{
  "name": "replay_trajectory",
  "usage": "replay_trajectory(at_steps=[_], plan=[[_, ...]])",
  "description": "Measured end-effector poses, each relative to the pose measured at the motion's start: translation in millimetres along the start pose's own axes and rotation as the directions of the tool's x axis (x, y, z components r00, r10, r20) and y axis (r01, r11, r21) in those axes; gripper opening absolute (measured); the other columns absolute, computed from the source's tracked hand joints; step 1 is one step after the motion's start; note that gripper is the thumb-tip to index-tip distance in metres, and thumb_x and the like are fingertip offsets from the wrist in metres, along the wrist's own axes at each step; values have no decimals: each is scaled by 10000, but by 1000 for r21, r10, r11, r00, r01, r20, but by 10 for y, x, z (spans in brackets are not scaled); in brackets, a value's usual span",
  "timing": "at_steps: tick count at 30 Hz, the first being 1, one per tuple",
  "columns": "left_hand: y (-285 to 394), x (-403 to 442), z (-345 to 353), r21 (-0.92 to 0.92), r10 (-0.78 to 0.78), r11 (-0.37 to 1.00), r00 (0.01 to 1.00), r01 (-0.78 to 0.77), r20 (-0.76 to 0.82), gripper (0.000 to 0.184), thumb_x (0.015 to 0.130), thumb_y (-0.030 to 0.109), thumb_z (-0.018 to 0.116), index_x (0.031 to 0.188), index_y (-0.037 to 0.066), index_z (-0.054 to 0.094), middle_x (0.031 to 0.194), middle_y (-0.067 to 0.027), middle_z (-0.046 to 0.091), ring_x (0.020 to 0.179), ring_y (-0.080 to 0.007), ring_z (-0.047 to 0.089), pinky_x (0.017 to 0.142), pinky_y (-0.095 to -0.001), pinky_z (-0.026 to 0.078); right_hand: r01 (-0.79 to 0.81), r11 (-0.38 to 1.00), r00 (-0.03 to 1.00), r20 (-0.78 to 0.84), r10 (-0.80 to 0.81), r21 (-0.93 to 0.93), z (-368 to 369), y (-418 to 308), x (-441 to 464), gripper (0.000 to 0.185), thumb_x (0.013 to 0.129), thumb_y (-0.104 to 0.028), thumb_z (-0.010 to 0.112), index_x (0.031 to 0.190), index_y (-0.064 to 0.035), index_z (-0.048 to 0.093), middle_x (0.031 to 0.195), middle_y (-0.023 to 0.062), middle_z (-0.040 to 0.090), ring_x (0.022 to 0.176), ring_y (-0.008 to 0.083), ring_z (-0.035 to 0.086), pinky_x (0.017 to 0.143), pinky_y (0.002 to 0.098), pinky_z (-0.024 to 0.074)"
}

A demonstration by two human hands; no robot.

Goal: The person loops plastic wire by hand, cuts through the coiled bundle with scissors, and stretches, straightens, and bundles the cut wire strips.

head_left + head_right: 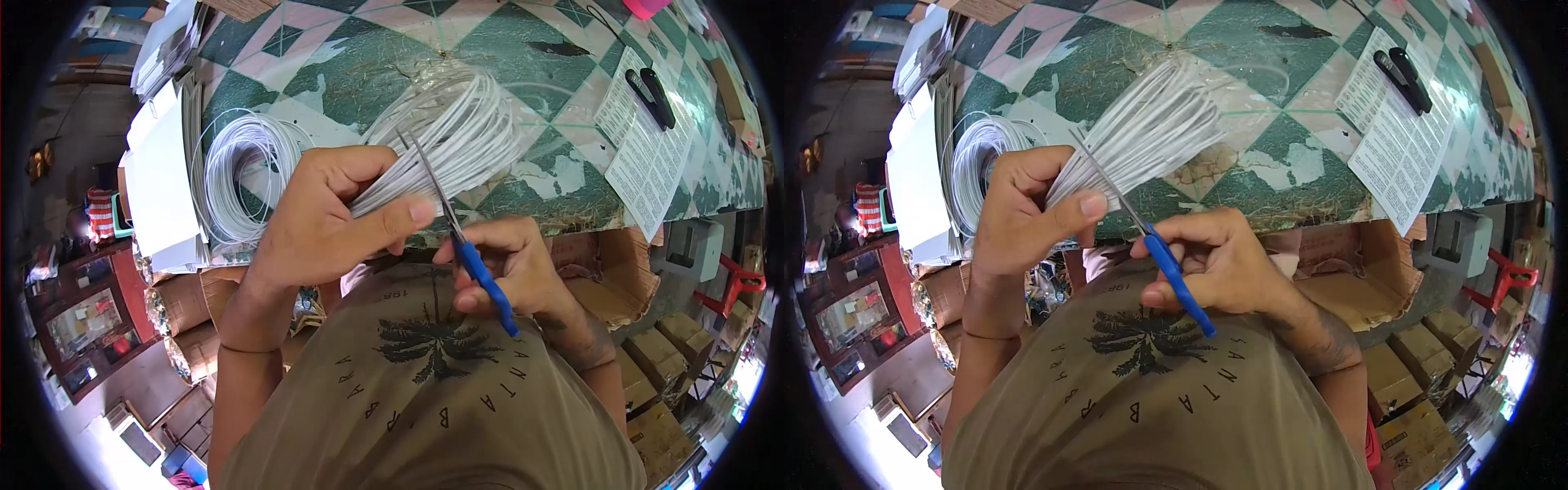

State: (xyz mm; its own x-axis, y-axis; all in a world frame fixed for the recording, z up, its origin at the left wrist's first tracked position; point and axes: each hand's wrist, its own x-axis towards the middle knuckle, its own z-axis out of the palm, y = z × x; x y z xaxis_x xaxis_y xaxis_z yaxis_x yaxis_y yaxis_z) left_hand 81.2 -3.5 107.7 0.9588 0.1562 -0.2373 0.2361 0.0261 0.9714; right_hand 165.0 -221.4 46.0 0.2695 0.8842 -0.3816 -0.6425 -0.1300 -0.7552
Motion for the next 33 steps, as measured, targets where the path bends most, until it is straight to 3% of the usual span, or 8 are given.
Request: replay_trajectory(at_steps=[3, 9, 14, 18, 24, 33], plan=[[1, -4, 16, 36, 7, 999, 1000, -8, 8, 219, 926, 97, 648, 725, 15, 627, 583, -10, 590, 508, -43, 463, 486, -168, 337, 40, 999, 999, 27, -40, 20, -23, 8, -38, 459, 651, -65, 917, 1058, -5, 715, 679, -32, 612, 540, 4, 426, 499, 139, 294], [52, -56, 84, -48, -28, 998, 1000, 28, -4, 243, 942, 112, 636, 718, 22, 619, 569, -3, 582, 504, -40, 450, 481, -174, 326, 243, 970, 967, 67, -244, 24, -60, -79, 51, 476, 656, -65, 914, 1083, 2, 715, 676, -35, 606, 544, 5, 432, 497, 140, 292], [39, -85, 76, 20, 15, 1000, 999, -14, -44, 248, 947, 113, 635, 715, 27, 616, 560, 5, 572, 500, -40, 433, 481, -178, 324, 58, 998, 997, 41, -59, 30, 17, -93, -46, 501, 643, -70, 920, 1094, 3, 715, 680, -36, 607, 548, 8, 443, 502, 137, 297], [10, -60, 57, 88, 61, 994, 997, -57, -41, 249, 948, 111, 631, 715, 27, 616, 556, 9, 560, 497, -40, 407, 479, -179, 317, -107, 994, 993, -55, 106, -6, 48, -139, -126, 616, 538, -176, 983, 1049, 42, 718, 823, 43, 698, 686, 60, 578, 658, 155, 459], [50, -73, 96, 111, 52, 992, 999, -54, 15, 261, 949, 118, 632, 705, 28, 606, 551, 14, 548, 502, -39, 388, 481, -178, 308, 193, 981, 980, 57, -192, -4, -8, -42, -4, 490, 647, -72, 918, 1087, 5, 717, 686, -36, 611, 540, 13, 441, 502, 133, 307], [84, -69, 58, 91, -28, 995, 1000, 27, 7, 274, 955, 126, 623, 701, 25, 600, 558, 14, 548, 509, -39, 392, 486, -177, 310, 25, 1000, 1000, -4, -25, -5, 13, -66, -75, 513, 624, -80, 923, 1088, 5, 721, 690, -24, 617, 552, 14, 455, 511, 135, 316]])
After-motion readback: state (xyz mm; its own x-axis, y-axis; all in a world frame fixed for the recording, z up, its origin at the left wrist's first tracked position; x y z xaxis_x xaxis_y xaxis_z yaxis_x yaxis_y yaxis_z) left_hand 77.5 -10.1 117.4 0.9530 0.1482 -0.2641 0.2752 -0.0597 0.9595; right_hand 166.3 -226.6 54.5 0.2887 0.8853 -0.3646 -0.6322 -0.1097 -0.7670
